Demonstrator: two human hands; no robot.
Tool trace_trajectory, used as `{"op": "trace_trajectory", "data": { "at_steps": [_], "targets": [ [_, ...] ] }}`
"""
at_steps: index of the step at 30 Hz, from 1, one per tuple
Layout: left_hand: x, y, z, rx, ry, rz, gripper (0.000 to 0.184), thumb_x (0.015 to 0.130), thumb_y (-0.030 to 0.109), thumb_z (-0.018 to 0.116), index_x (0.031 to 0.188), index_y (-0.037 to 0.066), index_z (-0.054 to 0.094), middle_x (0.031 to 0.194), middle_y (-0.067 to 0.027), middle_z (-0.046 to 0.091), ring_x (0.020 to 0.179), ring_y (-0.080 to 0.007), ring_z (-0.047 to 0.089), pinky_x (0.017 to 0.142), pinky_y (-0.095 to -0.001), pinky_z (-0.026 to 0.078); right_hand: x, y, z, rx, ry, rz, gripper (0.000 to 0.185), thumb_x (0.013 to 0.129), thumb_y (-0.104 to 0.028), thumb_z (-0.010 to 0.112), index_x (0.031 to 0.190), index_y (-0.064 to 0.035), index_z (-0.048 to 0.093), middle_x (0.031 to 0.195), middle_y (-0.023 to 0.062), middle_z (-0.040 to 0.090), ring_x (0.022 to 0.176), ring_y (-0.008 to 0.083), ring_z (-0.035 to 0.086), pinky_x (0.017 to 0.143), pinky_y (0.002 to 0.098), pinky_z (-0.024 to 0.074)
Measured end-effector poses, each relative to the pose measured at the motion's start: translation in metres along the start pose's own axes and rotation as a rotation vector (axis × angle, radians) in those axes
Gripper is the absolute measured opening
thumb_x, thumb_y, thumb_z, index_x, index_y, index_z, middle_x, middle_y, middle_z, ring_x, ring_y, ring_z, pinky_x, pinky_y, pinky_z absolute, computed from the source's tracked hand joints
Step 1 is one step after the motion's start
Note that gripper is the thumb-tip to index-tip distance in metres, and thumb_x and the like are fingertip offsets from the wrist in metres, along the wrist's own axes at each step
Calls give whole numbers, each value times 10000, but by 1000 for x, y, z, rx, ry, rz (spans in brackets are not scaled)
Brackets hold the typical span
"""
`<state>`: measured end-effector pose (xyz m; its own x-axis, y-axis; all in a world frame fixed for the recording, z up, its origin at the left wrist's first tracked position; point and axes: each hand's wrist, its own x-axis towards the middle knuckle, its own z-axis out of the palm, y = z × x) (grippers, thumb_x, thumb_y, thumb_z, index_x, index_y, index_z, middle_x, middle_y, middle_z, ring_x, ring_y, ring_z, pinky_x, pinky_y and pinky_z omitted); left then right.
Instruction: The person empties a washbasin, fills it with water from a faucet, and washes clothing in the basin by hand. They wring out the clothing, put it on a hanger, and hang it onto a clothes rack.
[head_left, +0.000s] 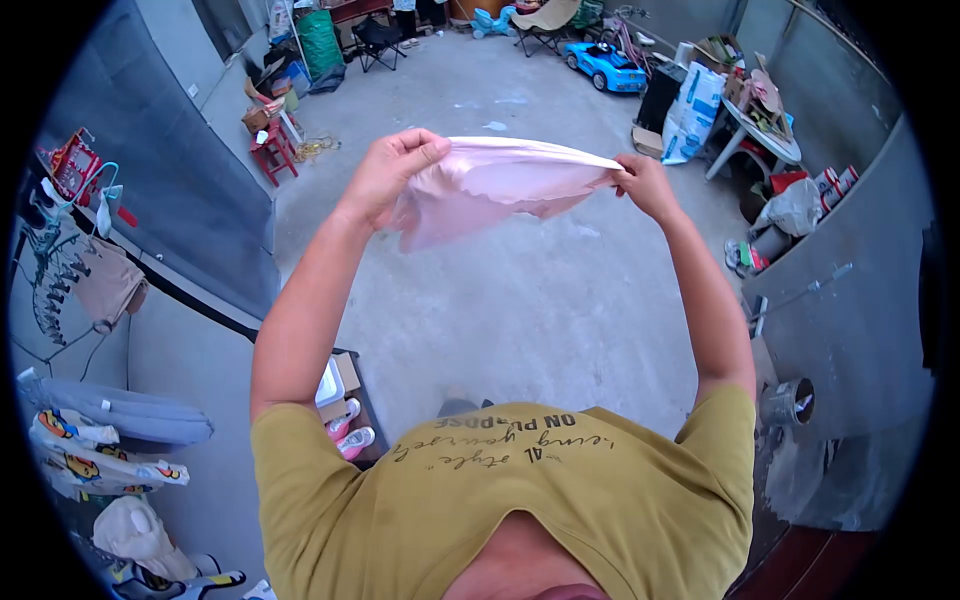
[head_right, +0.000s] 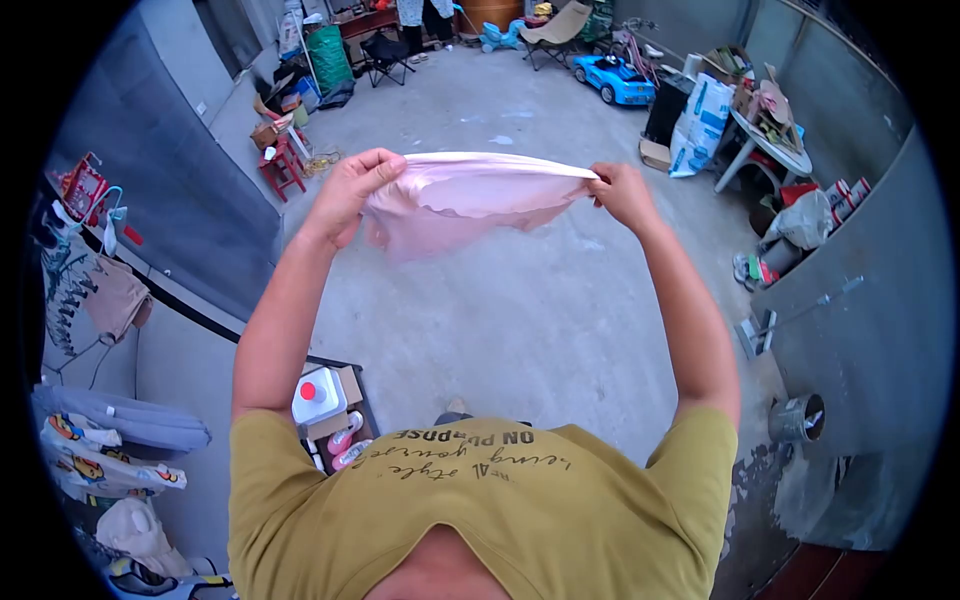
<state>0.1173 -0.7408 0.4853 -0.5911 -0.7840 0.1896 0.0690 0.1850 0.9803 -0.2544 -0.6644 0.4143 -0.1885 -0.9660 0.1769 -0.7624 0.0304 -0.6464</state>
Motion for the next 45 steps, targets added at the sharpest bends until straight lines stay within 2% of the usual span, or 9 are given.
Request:
{"op": "trace_trajectory", "data": {
  "at_steps": [4,7,8,12,18,22,29,36,45],
  "targets": [
    [61,24,-52,-245,-63,12,173,863,221,644,917,57,640,829,4,647,723,-67,593,655,-218,474,66,-22,-9,997,-176,-214,365,871,-202,585,1206,-70,527,936,47,622,889,157,609,795,298,468],
    [109,32,-86,-347,-25,93,163,869,219,635,908,60,631,845,-2,653,722,-80,615,648,-220,497,92,7,98,1816,224,-237,554,878,-302,597,1344,-91,386,1178,87,548,1110,199,523,969,355,400],
    [123,31,-97,-345,-38,83,168,872,222,633,911,58,626,836,4,651,715,-81,610,649,-223,489,98,31,163,1731,95,120,669,880,-447,546,1403,-112,298,1361,101,420,1271,245,379,1068,424,300],
    [180,-21,-167,-191,47,-11,161,878,216,621,929,64,631,795,12,637,679,-89,584,662,-232,470,82,-85,254,2277,-325,195,651,918,-559,351,1379,-99,344,1409,107,379,1281,279,382,1074,450,295],
    [227,-155,-259,798,197,305,228,877,256,601,1004,70,635,819,2,601,704,-85,530,659,-234,451,206,-103,220,1748,-268,267,493,957,-430,382,1274,-59,453,1261,117,520,1183,257,488,1034,413,364],
    [244,-130,-201,129,-170,-153,388,863,271,628,1174,53,549,890,-23,569,845,-123,536,742,-287,461,290,-122,228,1528,-311,266,499,960,-442,373,1254,-49,462,1188,117,554,1131,243,522,987,399,394],
    [365,-157,-199,886,92,385,522,751,209,732,1202,76,505,887,-79,573,777,-168,578,695,-313,485,426,-115,231,1273,-598,103,629,952,-557,257,1284,-53,435,1190,85,508,1053,179,510,884,337,417],
    [505,-176,-262,-21,182,-141,293,763,32,625,1042,39,538,803,-24,626,738,-125,600,684,-280,485,585,-78,227,784,-598,-189,452,931,-342,504,1246,-18,486,1122,62,566,970,140,545,825,297,448],
    [656,-167,-376,-44,318,65,110,818,52,574,927,42,572,819,-21,619,732,-91,582,671,-242,462,755,-76,302,526,68,-363,458,815,-33,601,1253,-73,475,998,62,608,843,117,597,739,268,481]
  ]
}}
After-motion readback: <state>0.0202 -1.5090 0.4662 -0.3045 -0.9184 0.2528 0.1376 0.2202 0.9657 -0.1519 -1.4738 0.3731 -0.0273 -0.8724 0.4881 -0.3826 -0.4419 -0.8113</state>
